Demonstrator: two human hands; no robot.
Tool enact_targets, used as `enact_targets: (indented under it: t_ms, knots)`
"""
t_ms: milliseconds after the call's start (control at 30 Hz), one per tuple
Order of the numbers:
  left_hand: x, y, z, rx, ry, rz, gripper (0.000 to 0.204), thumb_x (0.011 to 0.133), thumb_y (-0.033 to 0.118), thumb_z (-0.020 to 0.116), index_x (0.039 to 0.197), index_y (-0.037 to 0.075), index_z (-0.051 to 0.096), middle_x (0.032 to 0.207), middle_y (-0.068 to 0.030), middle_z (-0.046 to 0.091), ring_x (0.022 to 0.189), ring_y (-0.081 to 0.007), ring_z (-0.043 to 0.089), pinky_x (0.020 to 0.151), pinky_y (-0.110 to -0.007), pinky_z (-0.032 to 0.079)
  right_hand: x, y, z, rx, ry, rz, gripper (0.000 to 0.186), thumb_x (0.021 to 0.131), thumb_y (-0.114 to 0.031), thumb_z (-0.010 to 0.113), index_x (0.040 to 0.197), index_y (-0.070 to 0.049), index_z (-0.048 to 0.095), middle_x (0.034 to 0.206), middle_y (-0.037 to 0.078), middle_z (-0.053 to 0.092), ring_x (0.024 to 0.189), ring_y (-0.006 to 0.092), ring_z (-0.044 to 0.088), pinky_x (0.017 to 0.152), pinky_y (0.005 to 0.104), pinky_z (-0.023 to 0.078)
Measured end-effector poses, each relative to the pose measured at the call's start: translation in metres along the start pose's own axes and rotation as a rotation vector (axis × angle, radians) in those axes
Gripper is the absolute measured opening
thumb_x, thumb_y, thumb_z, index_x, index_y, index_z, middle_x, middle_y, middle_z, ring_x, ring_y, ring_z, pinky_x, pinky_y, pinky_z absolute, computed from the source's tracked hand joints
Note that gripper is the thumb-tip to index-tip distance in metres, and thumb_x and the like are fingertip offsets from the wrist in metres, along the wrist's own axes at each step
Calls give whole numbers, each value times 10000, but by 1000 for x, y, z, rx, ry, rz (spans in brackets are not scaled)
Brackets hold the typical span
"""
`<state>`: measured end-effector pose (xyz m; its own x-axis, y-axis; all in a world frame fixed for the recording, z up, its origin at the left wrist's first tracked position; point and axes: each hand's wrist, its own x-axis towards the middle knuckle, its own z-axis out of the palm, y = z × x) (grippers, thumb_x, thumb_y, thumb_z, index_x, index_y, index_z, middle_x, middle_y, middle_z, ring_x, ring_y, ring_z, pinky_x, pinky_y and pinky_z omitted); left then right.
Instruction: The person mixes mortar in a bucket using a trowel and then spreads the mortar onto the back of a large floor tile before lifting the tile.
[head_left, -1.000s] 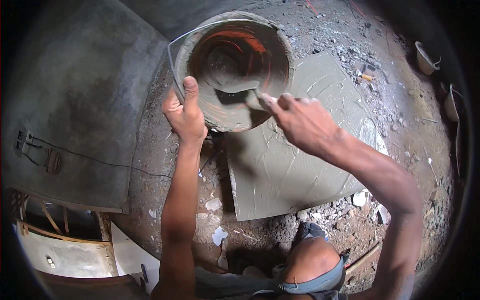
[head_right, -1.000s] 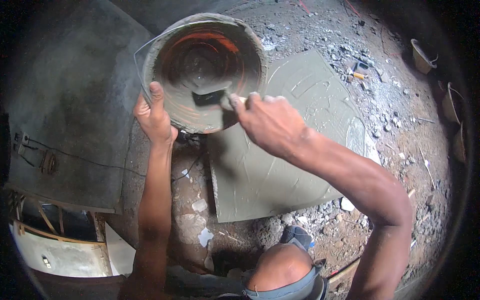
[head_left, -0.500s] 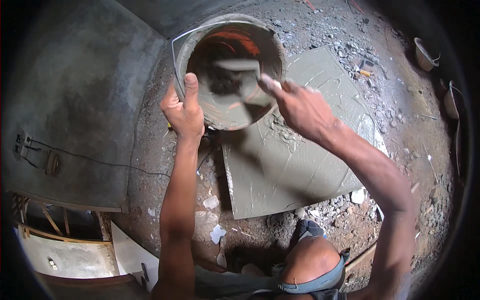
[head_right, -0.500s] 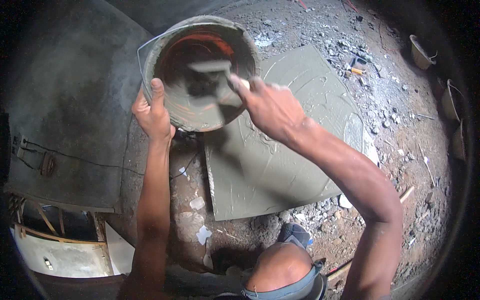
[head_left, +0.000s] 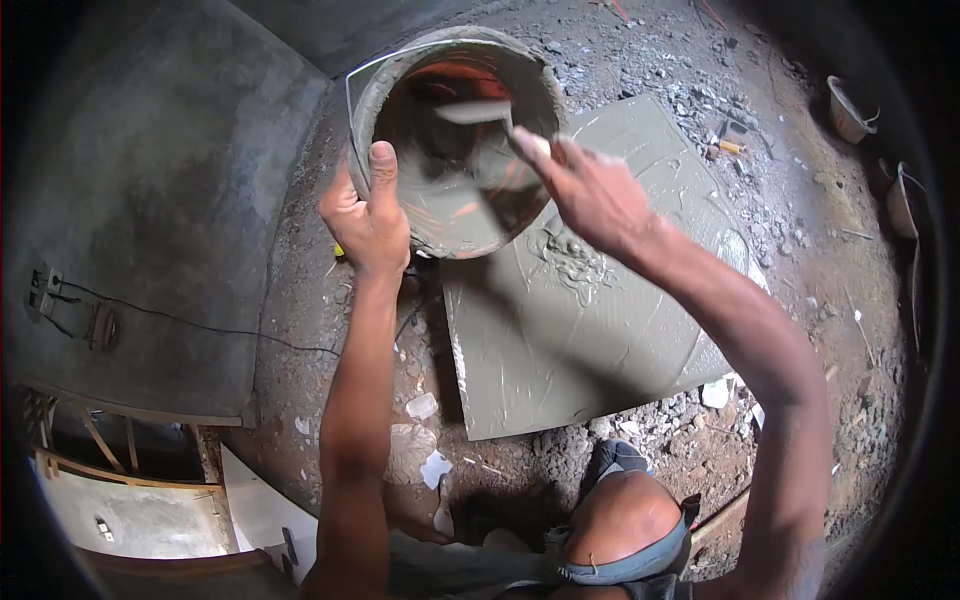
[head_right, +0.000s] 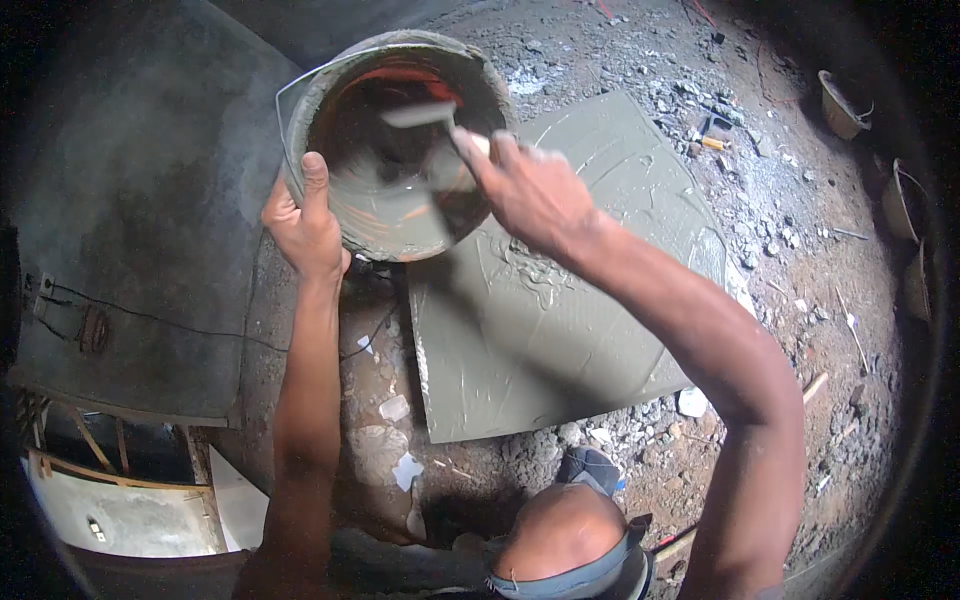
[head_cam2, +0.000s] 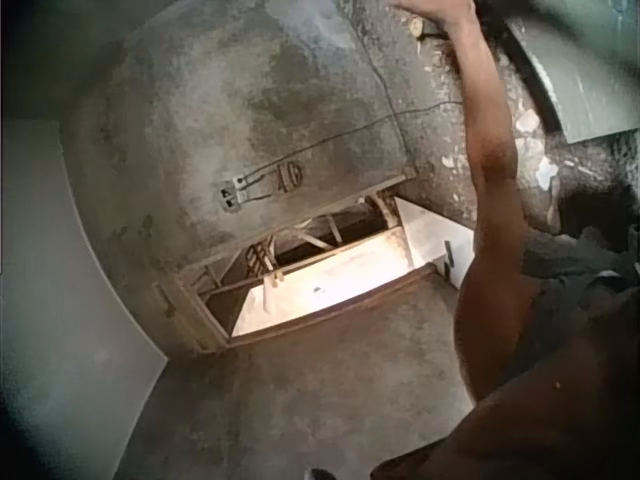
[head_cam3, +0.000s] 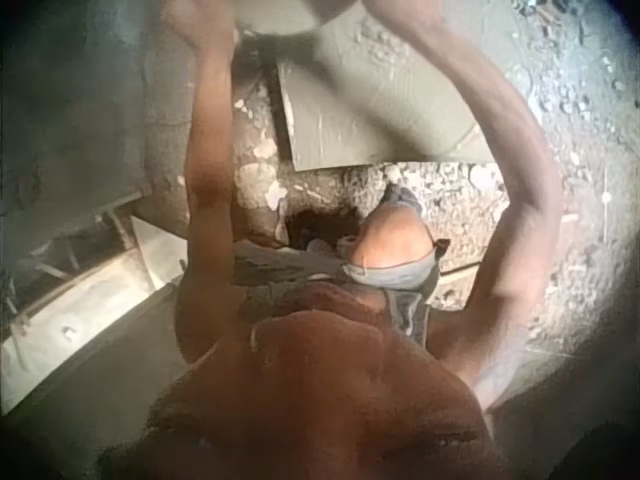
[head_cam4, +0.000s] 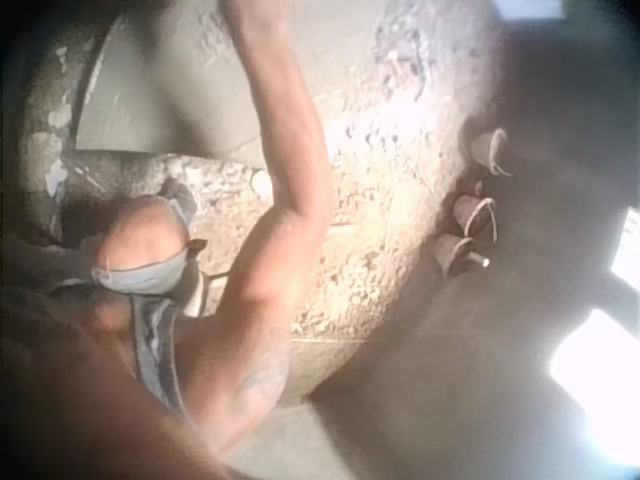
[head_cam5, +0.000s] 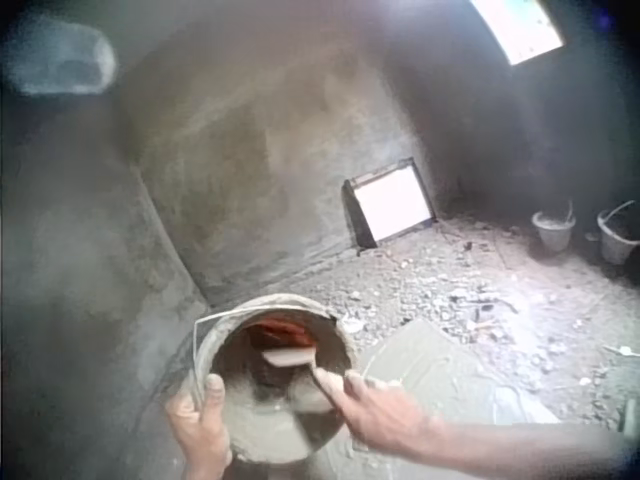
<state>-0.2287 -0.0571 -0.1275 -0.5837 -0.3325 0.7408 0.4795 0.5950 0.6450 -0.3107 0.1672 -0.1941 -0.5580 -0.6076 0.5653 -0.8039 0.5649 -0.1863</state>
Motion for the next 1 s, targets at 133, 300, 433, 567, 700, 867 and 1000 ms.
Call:
enact_targets:
  t_ms: [133,300,433,567,700,867,1000]
  knots:
    - [-3,-8,-5,7,23,25,397,986,360,658,1124,-11,701,906,0,686,828,-73,553,768,-252,450,-26,-15,3,-42,-232,-6,610,909,-58,507,1497,-53,344,988,210,613,859,372,685,699,452,575]
    - [-8,0,6,95,-8,67,402,992,346,650,1146,-22,691,934,-47,713,855,-100,588,813,-278,468,-8,-15,-11,50,-36,32,567,921,-68,492,1476,-80,371,1003,197,617,874,366,686,688,466,570]
    - [-4,-6,0,50,35,49,394,993,329,649,1160,-26,686,992,-71,727,906,-108,610,840,-280,472,-26,-22,8,23,-51,-46,556,932,-83,487,1476,-87,376,1019,195,614,875,366,687,708,457,575]
    - [-4,-5,-4,64,1,50,397,994,315,648,1191,-29,676,1058,-91,730,968,-122,628,880,-285,475,-20,-15,6,50,-168,6,637,926,-86,529,1523,-190,332,1043,167,592,900,365,657,743,449,563]
    - [-6,-2,-1,60,-3,76,409,997,304,645,1214,-42,662,1082,-105,729,984,-133,638,896,-292,477,-4,-13,1,25,25,5,559,930,-91,501,1476,-70,387,1030,208,614,918,362,683,704,449,586]
    - [-10,-10,-7,156,4,108,412,998,290,642,1230,-49,652,1127,-135,722,1016,-165,652,916,-311,479,-20,-26,4,42,-197,66,566,929,-76,490,1484,-62,382,1044,215,606,901,373,681,697,453,583]
    - [-14,5,5,215,-3,124,413,999,284,638,1242,-51,646,1167,-150,709,1056,-183,649,939,-320,475,-10,-28,13,31,24,103,629,900,-53,519,1505,-118,357,1008,195,583,894,365,660,719,461,565]
